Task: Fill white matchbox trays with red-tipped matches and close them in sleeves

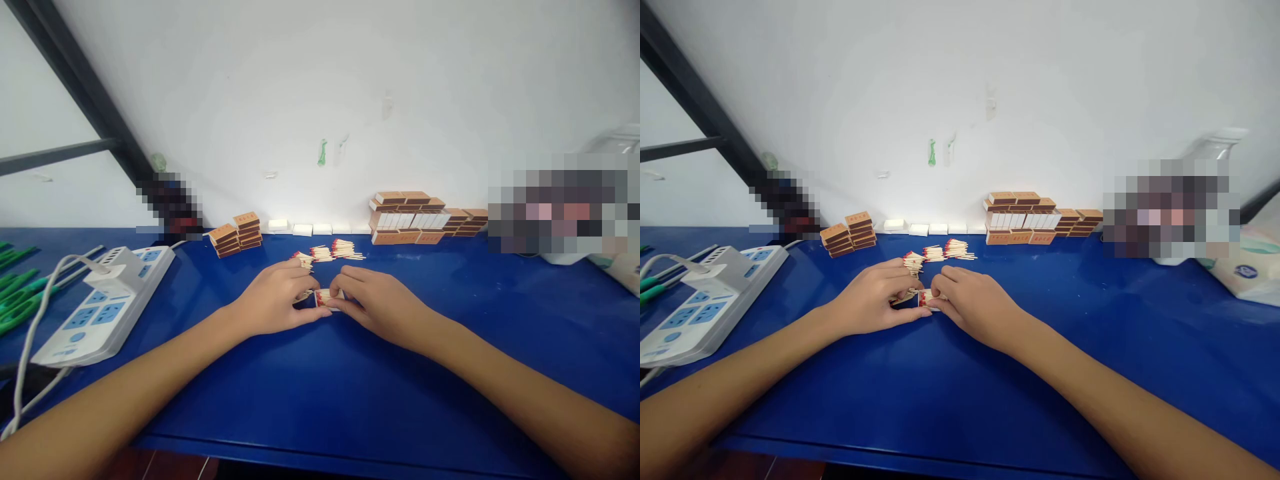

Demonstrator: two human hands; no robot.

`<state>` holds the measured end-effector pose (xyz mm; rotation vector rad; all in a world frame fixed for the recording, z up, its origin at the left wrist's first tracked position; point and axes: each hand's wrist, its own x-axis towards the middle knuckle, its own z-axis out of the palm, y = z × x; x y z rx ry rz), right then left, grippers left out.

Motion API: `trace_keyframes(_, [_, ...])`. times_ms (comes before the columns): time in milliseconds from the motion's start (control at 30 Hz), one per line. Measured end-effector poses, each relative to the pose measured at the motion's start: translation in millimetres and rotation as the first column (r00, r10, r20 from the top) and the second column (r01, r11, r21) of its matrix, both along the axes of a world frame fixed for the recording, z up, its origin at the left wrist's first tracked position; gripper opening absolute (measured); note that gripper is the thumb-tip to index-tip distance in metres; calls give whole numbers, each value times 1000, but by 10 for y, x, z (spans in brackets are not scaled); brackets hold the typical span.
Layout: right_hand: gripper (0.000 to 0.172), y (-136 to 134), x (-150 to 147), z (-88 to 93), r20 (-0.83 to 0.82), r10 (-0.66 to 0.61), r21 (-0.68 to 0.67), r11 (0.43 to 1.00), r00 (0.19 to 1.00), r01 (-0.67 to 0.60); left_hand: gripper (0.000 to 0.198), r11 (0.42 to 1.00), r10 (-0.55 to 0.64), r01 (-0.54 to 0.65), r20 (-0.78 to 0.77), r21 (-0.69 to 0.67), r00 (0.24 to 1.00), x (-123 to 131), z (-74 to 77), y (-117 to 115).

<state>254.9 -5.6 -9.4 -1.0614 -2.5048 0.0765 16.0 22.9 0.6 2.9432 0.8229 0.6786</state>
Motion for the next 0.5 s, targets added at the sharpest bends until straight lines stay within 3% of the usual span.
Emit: trace_keyframes(500, [19, 10, 6, -15, -26, 9, -56, 998, 1000, -10, 40, 1000, -10, 10, 12, 9, 1000, -10, -11, 0])
